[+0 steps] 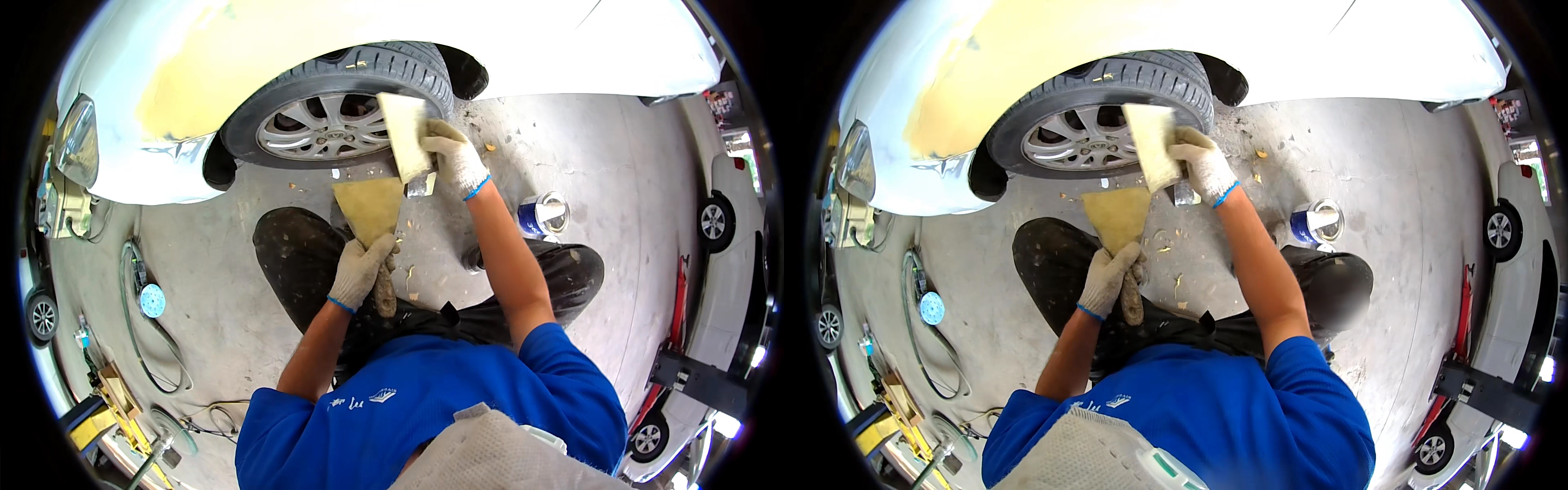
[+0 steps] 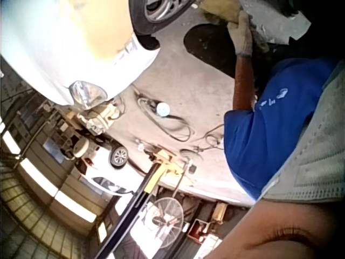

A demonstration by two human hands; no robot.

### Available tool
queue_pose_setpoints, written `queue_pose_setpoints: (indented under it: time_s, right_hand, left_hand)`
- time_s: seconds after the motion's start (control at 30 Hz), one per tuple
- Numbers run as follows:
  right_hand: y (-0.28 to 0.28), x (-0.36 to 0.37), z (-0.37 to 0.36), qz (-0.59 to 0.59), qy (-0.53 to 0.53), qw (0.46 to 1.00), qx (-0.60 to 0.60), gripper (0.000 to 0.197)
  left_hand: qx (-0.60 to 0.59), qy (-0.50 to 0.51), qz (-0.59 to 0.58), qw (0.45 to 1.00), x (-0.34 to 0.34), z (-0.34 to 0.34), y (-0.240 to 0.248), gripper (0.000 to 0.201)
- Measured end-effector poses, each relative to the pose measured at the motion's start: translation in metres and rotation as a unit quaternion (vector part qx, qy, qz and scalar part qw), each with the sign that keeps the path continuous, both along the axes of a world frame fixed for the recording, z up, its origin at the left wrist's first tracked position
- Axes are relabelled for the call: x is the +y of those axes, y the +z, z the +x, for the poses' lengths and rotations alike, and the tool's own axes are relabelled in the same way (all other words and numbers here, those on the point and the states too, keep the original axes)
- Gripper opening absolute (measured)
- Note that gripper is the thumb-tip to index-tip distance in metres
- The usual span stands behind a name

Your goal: The person mixes green body filler with a hardener on a mixing board, then applies the compound to the front wheel arch of a white car using a spreader. The person smooths the filler over the surface to prepare it for sanding.

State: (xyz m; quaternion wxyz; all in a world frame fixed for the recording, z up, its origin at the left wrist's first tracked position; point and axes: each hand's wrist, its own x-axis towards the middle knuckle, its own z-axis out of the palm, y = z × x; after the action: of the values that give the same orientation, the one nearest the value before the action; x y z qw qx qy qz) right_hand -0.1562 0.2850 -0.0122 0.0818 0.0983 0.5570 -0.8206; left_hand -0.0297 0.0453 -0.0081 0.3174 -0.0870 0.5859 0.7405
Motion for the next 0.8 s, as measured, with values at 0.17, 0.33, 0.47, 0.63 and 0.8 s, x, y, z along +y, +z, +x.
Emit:
queue_pose_setpoints:
  time_s: [0.17,0.33,0.47,0.63,0.8]
  right_hand:
    - [0.016,-0.004,-0.024,-0.028,-0.092,0.995,0.017,0.027]
    - [0.033,-0.029,-0.043,0.087,-0.116,0.982,0.122,0.033]
    - [0.033,-0.041,-0.057,0.131,-0.124,0.973,0.145,0.033]
    - [0.026,-0.042,-0.065,0.196,-0.114,0.964,0.136,0.037]
    - [0.023,-0.063,-0.045,0.367,0.112,0.9,0.205,0.032]
  left_hand:
    - [0.02,-0.004,-0.001,1.0,-0.001,0.0,-0.004,0.034]
    - [0.006,-0.013,-0.013,1.0,0.0,0.0,-0.002,0.033]
    - [0.016,-0.005,-0.014,1.0,0.0,0.0,-0.003,0.031]
    - [0.02,-0.027,-0.037,0.999,-0.002,-0.002,0.003,0.031]
    - [0.003,-0.016,-0.019,1.0,0.001,-0.001,0.006,0.031]
